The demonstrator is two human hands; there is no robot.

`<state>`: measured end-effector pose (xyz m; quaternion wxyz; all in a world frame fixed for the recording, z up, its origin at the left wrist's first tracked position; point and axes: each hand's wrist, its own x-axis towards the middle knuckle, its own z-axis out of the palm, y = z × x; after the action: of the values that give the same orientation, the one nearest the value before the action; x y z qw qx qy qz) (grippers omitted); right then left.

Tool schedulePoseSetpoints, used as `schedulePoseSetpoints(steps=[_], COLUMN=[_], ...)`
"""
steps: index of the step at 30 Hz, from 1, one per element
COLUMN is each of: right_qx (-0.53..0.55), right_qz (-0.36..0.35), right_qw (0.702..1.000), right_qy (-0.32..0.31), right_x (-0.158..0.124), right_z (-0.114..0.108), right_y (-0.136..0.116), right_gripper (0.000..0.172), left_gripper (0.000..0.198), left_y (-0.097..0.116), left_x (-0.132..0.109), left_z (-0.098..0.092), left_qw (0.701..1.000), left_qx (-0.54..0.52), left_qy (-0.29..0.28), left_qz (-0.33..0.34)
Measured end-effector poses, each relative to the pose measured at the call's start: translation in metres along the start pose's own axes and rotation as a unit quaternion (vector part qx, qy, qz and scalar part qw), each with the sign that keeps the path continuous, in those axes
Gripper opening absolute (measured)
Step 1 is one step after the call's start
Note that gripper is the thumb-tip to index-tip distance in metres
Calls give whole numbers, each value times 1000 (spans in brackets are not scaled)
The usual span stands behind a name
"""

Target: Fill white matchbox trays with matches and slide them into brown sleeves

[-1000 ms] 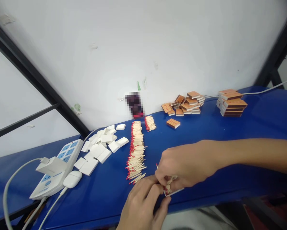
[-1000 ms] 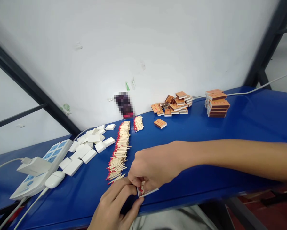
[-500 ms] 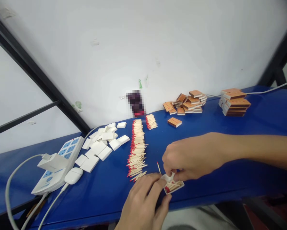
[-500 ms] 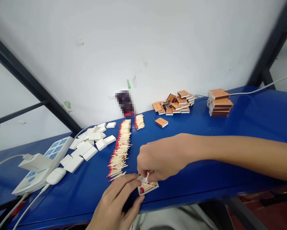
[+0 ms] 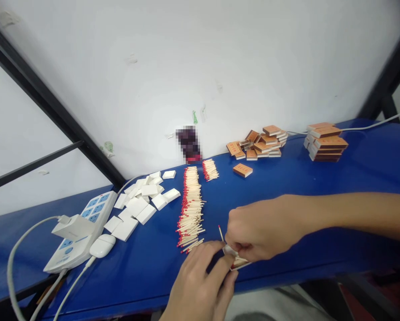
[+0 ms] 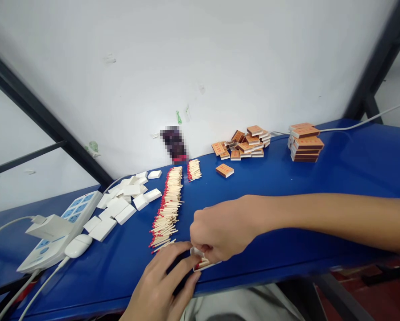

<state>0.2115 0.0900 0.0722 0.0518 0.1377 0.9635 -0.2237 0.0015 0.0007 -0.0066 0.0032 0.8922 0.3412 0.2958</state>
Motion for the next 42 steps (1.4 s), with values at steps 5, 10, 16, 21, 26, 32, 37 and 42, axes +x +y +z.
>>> schedulePoseSetpoints(steps=[5,10,16,21,26,32,37,42], right_qx=[29,0,13,34,-77,-109,-58,-4], right_qz=[30,52,11,-29,112,113,64,111], right_qw=[999,999,1000,999,990,986,996,994], right_qy=[-2,6,-3,14,48,-56,-16,17], right_x=[3,2,2,-3,-14,-8,3,6], right_z=[1,3,1,-13,-25,-15,-9,-10], right_y=[-3,-6,-1,-2,-5,7,14,15], right_gripper=[22,28,27,22,17,14,20,30], left_gripper=[27,25,24,25,30,26,26,24], left_y=[-1,-1,0,0,0,0,0,-1], left_x=[0,0,-1,-1,0,1,3,1], left_z=[0,1,-1,-1,1,1,0,1], left_qw=[1000,1000,1000,1000,999,999,999,999], left_qx=[-5,-5,14,19,45,42,24,23], left_qy=[-3,-5,-12,-4,-6,-23,-30,-20], left_qz=[6,-3,4,9,8,11,18,24])
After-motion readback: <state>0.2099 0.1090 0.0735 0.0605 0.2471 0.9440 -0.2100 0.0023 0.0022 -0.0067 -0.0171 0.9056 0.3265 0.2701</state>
